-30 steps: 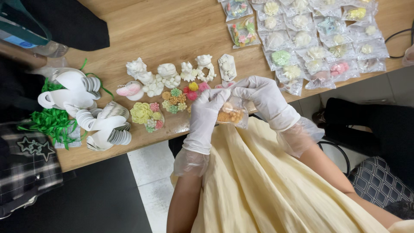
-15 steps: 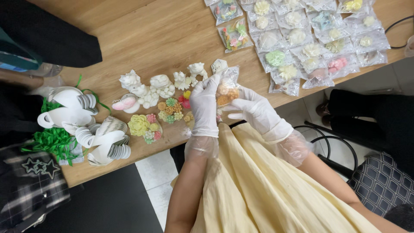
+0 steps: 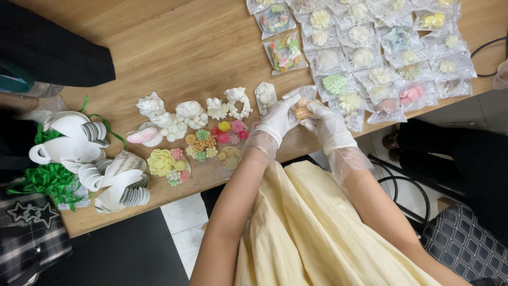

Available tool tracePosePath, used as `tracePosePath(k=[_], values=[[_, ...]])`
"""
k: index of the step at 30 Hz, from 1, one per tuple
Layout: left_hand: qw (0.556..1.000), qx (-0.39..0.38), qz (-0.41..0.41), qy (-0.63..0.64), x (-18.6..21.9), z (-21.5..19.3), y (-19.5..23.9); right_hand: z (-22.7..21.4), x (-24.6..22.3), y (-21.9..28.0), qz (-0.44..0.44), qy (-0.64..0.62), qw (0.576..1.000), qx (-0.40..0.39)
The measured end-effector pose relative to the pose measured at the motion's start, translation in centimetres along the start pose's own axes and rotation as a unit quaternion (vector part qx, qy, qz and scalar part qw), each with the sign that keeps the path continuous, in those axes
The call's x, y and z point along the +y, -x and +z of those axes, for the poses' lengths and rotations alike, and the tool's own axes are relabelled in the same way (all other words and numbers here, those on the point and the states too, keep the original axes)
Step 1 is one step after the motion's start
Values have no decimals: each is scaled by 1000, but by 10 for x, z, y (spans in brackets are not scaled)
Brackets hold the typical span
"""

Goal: The person places small, colorful, flower-shaped decorations into clear plastic bags. They handle the items one by one, arranging them inside the bags and then placing the filled bags onto a wooden table. The process is repeated for several different sets of decorations.

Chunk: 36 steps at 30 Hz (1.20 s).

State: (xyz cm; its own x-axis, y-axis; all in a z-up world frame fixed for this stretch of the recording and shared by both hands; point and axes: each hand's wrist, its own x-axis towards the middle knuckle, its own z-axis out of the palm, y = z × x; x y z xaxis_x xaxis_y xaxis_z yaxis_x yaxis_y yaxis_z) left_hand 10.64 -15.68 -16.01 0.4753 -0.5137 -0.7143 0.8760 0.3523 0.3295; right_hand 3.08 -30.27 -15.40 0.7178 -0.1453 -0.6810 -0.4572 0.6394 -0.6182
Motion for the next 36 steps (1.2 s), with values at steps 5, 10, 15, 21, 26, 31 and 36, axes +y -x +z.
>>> tracePosePath(k=[5,10,15,21,26,31,36], values=[[998,68,-13,10,8,4,-20,3,8,-35,4,-91,994,57],[995,90,32,18,8,12,-15,9,21,-47,-75,39,993,84],[993,76,89,-15,-6,2,19,32,7,-23,-191,578,790,69],[991,92,91,-20,-14,-27,75,60,-8,-16,-201,897,393,24],[989,69,127,17,-11,-62,130,53,4,-59,-30,-32,990,136],[976,90,188,60,-8,-94,179,44,2,-88,-12,-156,979,132],[964,132,213,88,-9,-121,210,43,-6,-88,-2,-178,973,147]])
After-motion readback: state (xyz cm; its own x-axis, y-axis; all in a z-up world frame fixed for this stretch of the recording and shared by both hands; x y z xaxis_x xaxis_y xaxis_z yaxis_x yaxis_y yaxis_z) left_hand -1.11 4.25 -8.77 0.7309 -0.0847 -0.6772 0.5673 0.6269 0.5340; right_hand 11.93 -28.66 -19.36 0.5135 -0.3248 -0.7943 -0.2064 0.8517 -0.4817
